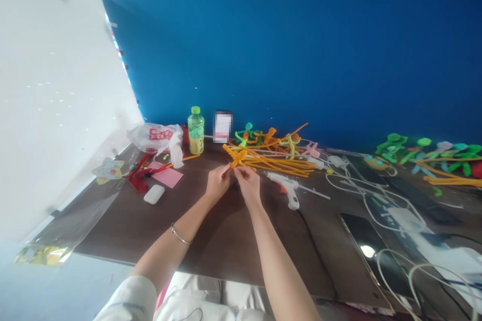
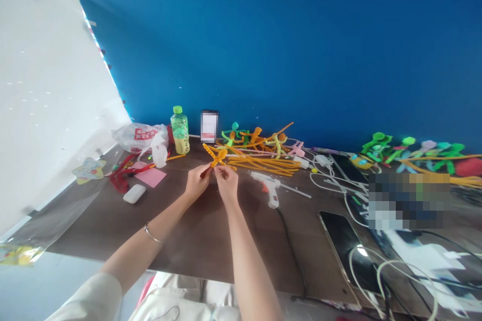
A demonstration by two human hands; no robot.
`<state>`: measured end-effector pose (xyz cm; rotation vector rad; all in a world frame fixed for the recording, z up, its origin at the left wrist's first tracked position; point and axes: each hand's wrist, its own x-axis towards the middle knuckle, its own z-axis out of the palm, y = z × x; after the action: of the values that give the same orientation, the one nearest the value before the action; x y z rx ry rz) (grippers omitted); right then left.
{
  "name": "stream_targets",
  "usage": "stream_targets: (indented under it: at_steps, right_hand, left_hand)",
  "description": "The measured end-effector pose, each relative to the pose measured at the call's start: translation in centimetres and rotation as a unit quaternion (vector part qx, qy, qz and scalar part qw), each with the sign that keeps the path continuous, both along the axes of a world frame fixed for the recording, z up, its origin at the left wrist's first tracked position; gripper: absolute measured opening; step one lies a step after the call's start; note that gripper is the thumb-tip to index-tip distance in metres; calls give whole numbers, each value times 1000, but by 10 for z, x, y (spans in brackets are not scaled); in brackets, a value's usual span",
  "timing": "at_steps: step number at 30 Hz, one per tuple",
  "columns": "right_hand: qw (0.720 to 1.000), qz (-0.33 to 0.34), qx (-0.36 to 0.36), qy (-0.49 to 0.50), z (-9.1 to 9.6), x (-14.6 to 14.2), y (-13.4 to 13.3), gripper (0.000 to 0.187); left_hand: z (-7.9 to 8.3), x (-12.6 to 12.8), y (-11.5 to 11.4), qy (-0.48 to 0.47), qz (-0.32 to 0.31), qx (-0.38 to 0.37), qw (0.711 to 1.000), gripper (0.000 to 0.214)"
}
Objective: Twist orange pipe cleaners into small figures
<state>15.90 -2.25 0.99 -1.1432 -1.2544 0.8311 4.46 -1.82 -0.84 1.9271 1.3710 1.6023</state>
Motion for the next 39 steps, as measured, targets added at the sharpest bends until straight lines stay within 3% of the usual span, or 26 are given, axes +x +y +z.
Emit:
stream_targets:
  at_steps: [8, 14, 17, 21, 26, 29, 33, 39]
  right_hand:
    - [999, 18, 28, -19, -3, -2, 0, 18]
    - [998, -16, 18, -59, -3, 1, 1, 23]
    - [998, -26, 2, -52, -4, 2, 0, 26]
    - [999, -30, 0, -19, -4, 0, 0, 25]
    - [992, -25, -73, 104, -6, -4, -1, 27]
    - [966, 28, -118, 230, -6, -5, 0, 24]
    - [926, 102, -123, 343, -3, -1, 3, 18]
    - [928, 83, -105, 347, -3, 1, 5, 22]
  left_hand:
    - [-3, -2, 2, -18, -4, -1, 1000, 26]
    - [4, 2, -3, -134, -44, -79, 987, 21]
    - [9, 4, -2, -237, -83, -146, 957, 21]
    - [12, 7, -1, -333, -103, -179, 920, 21]
    - [12, 8, 0, -464, -164, -228, 840, 26]
    - [13, 8, 0, -508, -200, -263, 795, 27]
    - [16, 8, 0, -555, -221, -282, 751, 17]
    - [21, 5, 0, -599, -221, -299, 709, 2]
